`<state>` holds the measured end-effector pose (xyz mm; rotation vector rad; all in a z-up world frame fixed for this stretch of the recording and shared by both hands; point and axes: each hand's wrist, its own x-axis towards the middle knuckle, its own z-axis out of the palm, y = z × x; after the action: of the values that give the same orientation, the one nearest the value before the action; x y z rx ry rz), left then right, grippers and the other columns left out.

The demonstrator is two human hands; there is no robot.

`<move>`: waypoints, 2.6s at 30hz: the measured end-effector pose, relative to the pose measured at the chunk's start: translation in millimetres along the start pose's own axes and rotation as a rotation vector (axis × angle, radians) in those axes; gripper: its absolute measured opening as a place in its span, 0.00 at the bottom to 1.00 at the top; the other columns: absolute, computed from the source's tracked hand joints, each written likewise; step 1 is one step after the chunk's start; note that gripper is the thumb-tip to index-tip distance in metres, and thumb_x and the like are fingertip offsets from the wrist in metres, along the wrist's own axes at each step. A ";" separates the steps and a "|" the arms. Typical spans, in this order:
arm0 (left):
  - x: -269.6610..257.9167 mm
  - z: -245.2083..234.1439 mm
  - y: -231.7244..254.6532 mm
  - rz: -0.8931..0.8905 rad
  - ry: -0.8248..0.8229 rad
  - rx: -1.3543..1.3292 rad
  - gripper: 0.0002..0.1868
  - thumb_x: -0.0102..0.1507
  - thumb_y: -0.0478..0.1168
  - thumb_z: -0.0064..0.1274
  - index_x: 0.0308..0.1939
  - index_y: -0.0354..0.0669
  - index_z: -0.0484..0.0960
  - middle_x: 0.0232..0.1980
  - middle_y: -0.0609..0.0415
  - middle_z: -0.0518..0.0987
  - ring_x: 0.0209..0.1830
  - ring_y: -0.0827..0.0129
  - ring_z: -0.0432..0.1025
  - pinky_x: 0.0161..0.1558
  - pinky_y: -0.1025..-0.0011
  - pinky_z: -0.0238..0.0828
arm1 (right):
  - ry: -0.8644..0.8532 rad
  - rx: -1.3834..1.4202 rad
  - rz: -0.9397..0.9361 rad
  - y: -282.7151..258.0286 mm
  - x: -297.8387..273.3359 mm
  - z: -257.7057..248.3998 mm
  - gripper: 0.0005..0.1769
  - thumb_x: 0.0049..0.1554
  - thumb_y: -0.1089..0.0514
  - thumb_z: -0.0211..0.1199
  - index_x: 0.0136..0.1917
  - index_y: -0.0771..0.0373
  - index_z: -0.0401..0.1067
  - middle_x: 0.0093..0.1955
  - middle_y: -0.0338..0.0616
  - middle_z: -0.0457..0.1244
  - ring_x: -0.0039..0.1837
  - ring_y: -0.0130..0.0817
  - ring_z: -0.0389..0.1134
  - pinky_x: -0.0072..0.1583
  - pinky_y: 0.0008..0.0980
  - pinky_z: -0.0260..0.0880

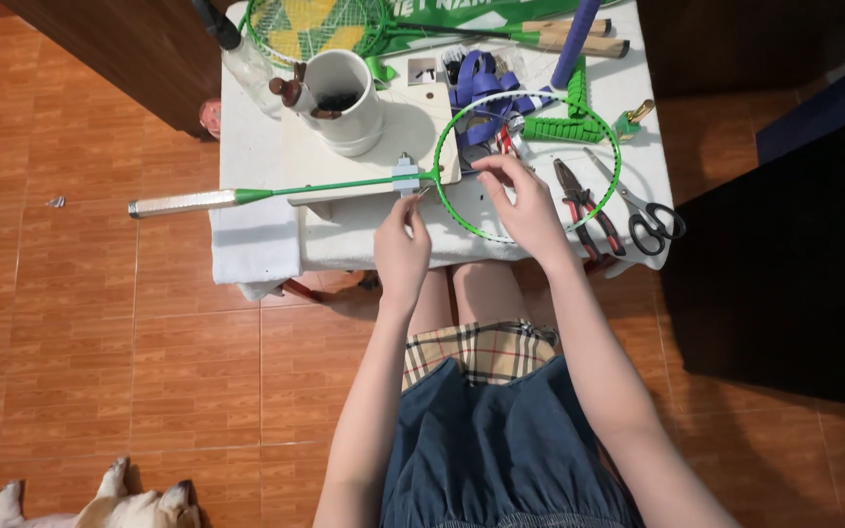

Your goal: Manually thread string through the grommets of a badminton racket frame.

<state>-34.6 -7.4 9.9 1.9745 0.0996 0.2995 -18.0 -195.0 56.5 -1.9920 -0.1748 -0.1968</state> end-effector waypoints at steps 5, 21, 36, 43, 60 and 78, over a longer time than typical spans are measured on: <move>5.0 8.4 11.8 0.088 0.031 0.270 0.12 0.66 0.38 0.49 0.50 0.47 0.85 0.37 0.45 0.84 0.37 0.50 0.79 0.39 0.57 0.73 | -0.009 -0.013 -0.009 -1.5 2.1 1.5 0.12 0.67 0.57 0.58 0.61 0.61 0.73 0.56 0.42 0.70 0.58 0.31 0.72 0.59 0.30 0.70; 9.0 10.2 8.8 0.151 0.038 0.395 0.11 0.65 0.36 0.51 0.48 0.47 0.85 0.30 0.45 0.82 0.31 0.50 0.78 0.35 0.56 0.72 | -0.044 0.024 0.009 1.6 3.2 1.3 0.13 0.68 0.56 0.55 0.62 0.62 0.72 0.57 0.41 0.70 0.58 0.30 0.73 0.57 0.30 0.71; 10.0 16.2 -0.2 0.224 0.043 0.544 0.10 0.64 0.35 0.50 0.46 0.45 0.83 0.33 0.49 0.83 0.33 0.55 0.78 0.40 0.57 0.69 | -0.050 -0.029 0.038 1.2 2.1 -2.0 0.13 0.68 0.55 0.55 0.62 0.61 0.72 0.55 0.43 0.71 0.58 0.32 0.74 0.57 0.32 0.71; 14.3 26.0 -5.6 0.341 0.083 0.561 0.09 0.64 0.34 0.49 0.46 0.45 0.81 0.34 0.51 0.83 0.34 0.57 0.78 0.39 0.59 0.67 | -0.064 -0.079 -0.027 6.8 5.6 2.2 0.12 0.67 0.56 0.56 0.61 0.62 0.73 0.55 0.44 0.70 0.56 0.35 0.73 0.55 0.33 0.71; 16.5 24.8 3.0 0.328 -0.005 0.685 0.05 0.64 0.35 0.48 0.42 0.38 0.72 0.39 0.44 0.78 0.37 0.51 0.77 0.40 0.57 0.71 | -0.035 -0.259 0.120 38.7 23.8 22.2 0.10 0.61 0.51 0.64 0.50 0.58 0.78 0.46 0.40 0.74 0.48 0.32 0.77 0.50 0.31 0.74; 23.6 164.9 69.8 0.801 -0.246 0.295 0.14 0.62 0.41 0.58 0.50 0.42 0.80 0.49 0.51 0.79 0.57 0.58 0.71 0.63 0.57 0.61 | 0.565 -0.208 0.113 80.7 -33.6 -95.2 0.06 0.61 0.58 0.70 0.52 0.60 0.79 0.49 0.40 0.67 0.46 0.28 0.65 0.50 0.28 0.67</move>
<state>25.4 -177.7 13.9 2.2507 -0.8660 0.5730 -39.3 -316.2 16.8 -2.0609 0.3313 -0.7150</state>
